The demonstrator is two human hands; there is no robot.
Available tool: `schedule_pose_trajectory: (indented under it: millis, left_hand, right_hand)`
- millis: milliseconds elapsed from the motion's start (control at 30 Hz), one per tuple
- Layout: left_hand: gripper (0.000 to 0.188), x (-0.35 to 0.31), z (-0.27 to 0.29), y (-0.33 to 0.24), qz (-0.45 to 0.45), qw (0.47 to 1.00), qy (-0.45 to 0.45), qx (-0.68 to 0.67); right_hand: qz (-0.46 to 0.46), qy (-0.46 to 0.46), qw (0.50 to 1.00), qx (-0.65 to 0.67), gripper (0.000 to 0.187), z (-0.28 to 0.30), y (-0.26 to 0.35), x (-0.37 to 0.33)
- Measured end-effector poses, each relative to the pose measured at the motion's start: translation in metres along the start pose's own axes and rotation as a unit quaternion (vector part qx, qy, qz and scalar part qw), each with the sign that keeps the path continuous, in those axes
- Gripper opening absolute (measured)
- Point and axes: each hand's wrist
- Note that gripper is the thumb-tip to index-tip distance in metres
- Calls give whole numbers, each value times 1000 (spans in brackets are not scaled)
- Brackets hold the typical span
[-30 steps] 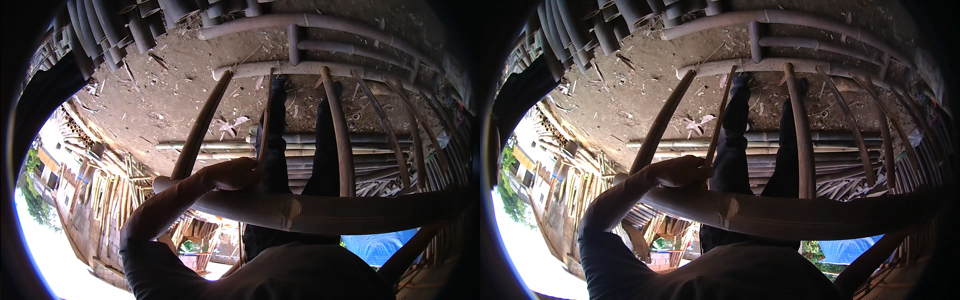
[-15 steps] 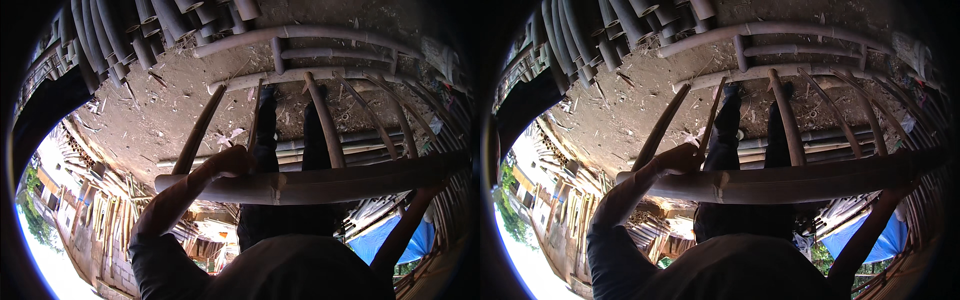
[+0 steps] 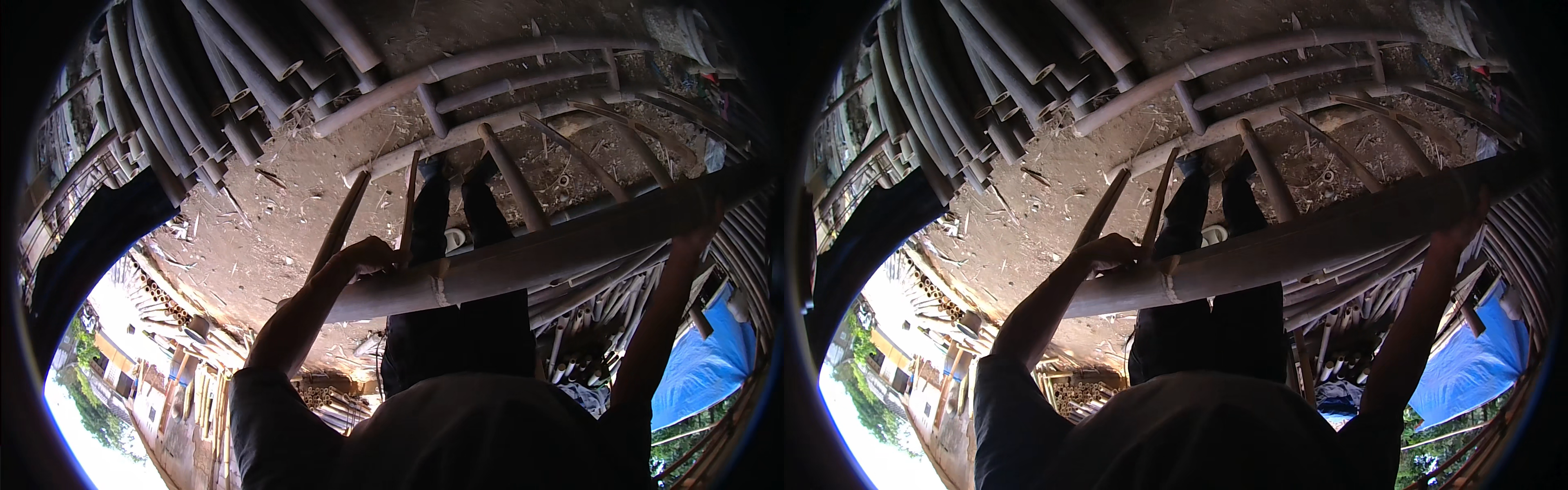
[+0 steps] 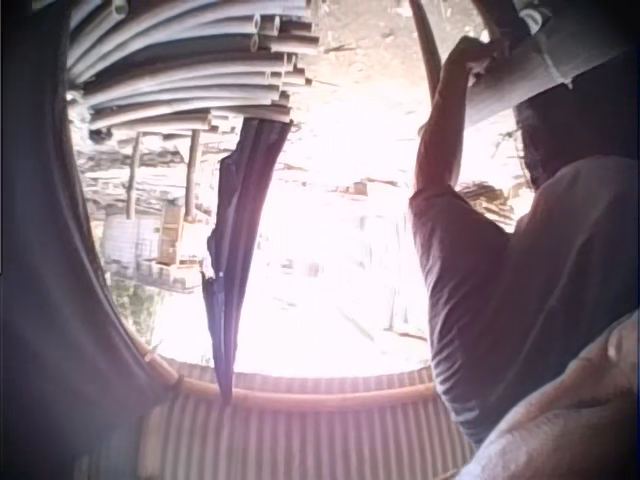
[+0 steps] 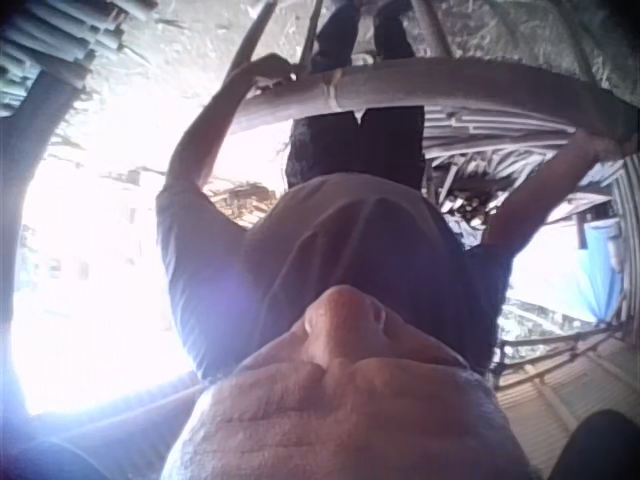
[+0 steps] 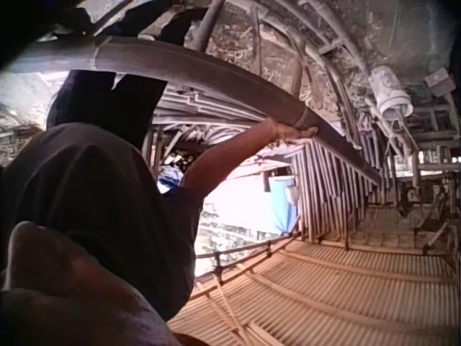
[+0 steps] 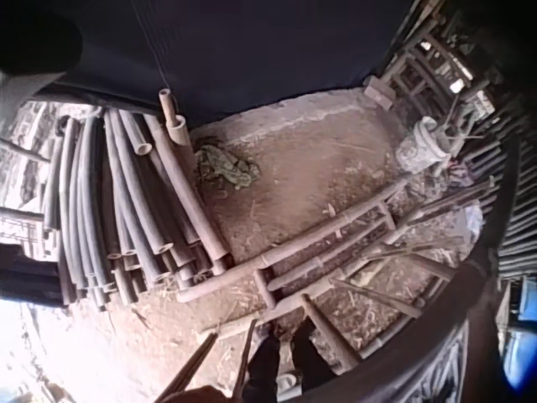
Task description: The person sits on the ground and repeatedly strikes a long bamboo pole with a wooden mallet. They then stand up and continue striking the bamboo pole, which is resting on a wooden frame, with the mallet.
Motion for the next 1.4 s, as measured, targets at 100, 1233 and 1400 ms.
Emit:
schedule_pose_trajectory:
  millis: [100,1233,1400]
  left_hand:
    - [41,-22,-13,-7,-98,984,-149,15]
    - [85,-63,-58,-14,-431,693,-436,379]
    - [71,-68,-69,-17,-471,741,-346,332]
  right_hand:
    - [2,-21,1000,21,58,10,-9,0]
    - [-125,-369,920,-32,38,-272,-509,-354]
    - [-131,-380,908,120,39,-294,-545,-332]
Point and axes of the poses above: each hand's wrist, its own x-axis towards the middle knuckle, its own z-axis out of the back of the hand, y = z × x
